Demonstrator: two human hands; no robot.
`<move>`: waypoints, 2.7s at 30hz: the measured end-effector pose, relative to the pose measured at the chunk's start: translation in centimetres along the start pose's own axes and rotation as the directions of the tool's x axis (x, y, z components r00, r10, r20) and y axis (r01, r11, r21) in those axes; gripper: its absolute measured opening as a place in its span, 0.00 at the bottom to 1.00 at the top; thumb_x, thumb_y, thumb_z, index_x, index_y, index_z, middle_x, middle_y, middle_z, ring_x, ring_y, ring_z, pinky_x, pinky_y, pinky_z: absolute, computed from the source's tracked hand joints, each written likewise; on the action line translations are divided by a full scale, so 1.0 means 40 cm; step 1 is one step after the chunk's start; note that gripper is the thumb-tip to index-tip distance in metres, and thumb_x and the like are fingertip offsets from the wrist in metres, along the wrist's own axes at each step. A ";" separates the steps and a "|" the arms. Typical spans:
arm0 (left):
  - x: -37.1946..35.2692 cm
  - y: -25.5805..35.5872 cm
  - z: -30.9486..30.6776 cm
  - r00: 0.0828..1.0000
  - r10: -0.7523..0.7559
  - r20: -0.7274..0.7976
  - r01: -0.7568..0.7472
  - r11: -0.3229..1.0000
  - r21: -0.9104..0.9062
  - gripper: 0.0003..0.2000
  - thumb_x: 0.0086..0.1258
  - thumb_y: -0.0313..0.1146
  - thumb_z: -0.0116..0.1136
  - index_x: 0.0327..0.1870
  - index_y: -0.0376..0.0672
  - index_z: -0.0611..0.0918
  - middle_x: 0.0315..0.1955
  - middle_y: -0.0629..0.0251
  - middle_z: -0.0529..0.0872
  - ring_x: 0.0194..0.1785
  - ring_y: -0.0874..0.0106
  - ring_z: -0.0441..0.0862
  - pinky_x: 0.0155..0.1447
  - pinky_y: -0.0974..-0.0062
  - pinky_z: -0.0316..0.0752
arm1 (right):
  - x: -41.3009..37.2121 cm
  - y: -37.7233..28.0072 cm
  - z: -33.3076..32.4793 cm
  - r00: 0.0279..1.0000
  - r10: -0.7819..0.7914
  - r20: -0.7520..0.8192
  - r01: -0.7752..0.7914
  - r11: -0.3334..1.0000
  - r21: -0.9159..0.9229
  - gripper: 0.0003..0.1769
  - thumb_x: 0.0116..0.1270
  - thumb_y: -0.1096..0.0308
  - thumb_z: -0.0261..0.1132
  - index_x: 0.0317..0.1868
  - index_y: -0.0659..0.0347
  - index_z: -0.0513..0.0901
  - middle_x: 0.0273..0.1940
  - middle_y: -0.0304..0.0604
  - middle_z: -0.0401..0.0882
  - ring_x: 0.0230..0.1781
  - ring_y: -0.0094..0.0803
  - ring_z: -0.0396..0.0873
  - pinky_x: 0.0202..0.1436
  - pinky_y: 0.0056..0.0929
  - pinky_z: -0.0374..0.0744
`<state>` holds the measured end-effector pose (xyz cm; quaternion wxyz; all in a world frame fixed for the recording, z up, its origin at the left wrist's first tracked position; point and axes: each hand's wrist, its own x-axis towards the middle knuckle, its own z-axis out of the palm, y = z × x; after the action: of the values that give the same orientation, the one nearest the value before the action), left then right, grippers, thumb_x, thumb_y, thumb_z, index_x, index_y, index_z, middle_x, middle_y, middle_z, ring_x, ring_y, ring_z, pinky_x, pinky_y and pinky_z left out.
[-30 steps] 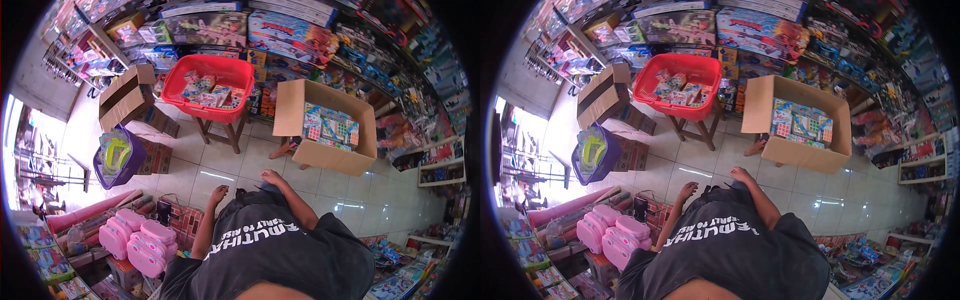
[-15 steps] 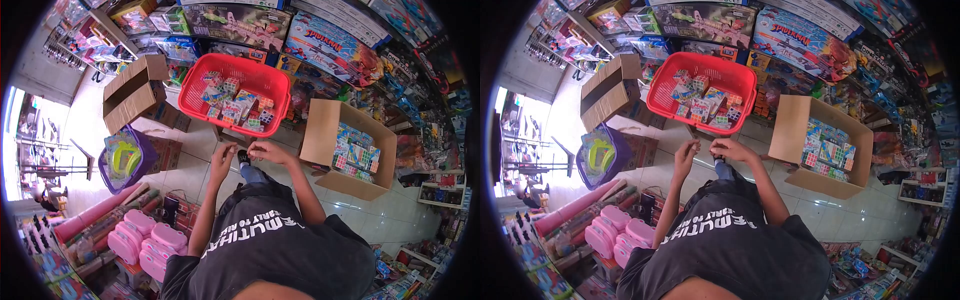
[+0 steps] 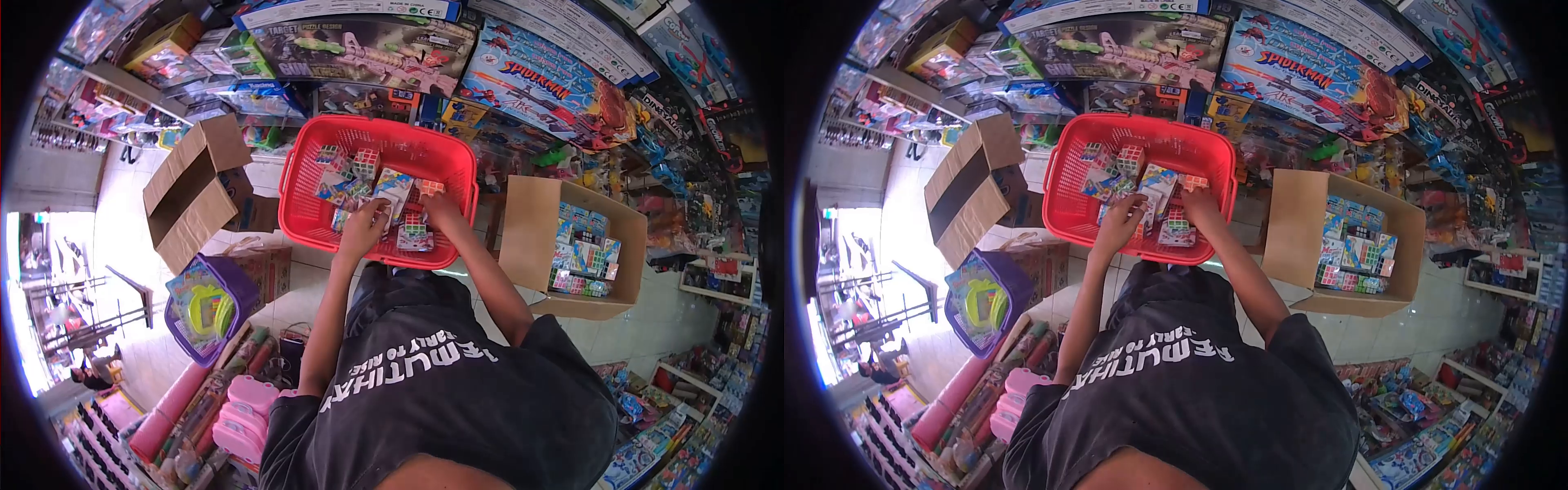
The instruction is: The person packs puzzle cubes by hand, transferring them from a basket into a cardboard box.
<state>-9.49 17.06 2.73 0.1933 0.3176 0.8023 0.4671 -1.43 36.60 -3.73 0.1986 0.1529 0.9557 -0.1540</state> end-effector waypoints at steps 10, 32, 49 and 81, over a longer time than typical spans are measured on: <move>0.094 -0.089 0.007 0.922 -0.018 0.386 -0.016 0.996 0.085 0.15 0.67 0.38 0.53 0.49 0.40 0.77 0.37 0.56 0.83 0.39 0.64 0.82 0.45 0.70 0.75 | -0.004 -0.017 0.044 0.992 0.108 -0.069 -0.104 0.993 0.051 0.20 0.54 0.74 0.60 0.50 0.59 0.74 0.48 0.55 0.69 0.49 0.53 0.73 0.47 0.47 0.77; 0.216 -0.112 -0.027 0.859 -0.203 0.471 0.307 0.939 -0.156 0.26 0.56 0.39 0.67 0.52 0.37 0.68 0.37 0.60 0.80 0.39 0.75 0.78 0.40 0.77 0.73 | 0.048 0.008 0.020 0.948 0.314 -0.047 -0.106 0.453 0.885 0.20 0.67 0.57 0.57 0.50 0.65 0.70 0.44 0.49 0.75 0.47 0.31 0.74 0.47 0.30 0.73; 0.178 -0.103 -0.071 0.835 -0.116 0.537 0.457 0.690 -0.561 0.25 0.57 0.28 0.66 0.53 0.33 0.68 0.44 0.58 0.79 0.46 0.71 0.78 0.51 0.74 0.74 | -0.017 -0.078 -0.031 0.793 0.410 -0.450 -0.057 0.786 0.616 0.32 0.47 0.71 0.68 0.56 0.53 0.69 0.54 0.53 0.66 0.58 0.54 0.65 0.57 0.43 0.71; -0.239 0.330 0.511 0.429 0.233 0.872 0.670 0.565 -0.481 0.33 0.56 0.32 0.65 0.62 0.34 0.64 0.51 0.60 0.76 0.55 0.70 0.73 0.61 0.69 0.65 | -0.943 0.271 0.065 0.831 0.485 -0.273 0.214 0.173 0.961 0.21 0.57 0.62 0.68 0.46 0.60 0.72 0.41 0.39 0.76 0.43 0.27 0.73 0.49 0.26 0.70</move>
<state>14.19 28.04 4.37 0.7612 0.2615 0.3217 0.4987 36.27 36.78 7.57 -0.2033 0.3684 0.6255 -0.6571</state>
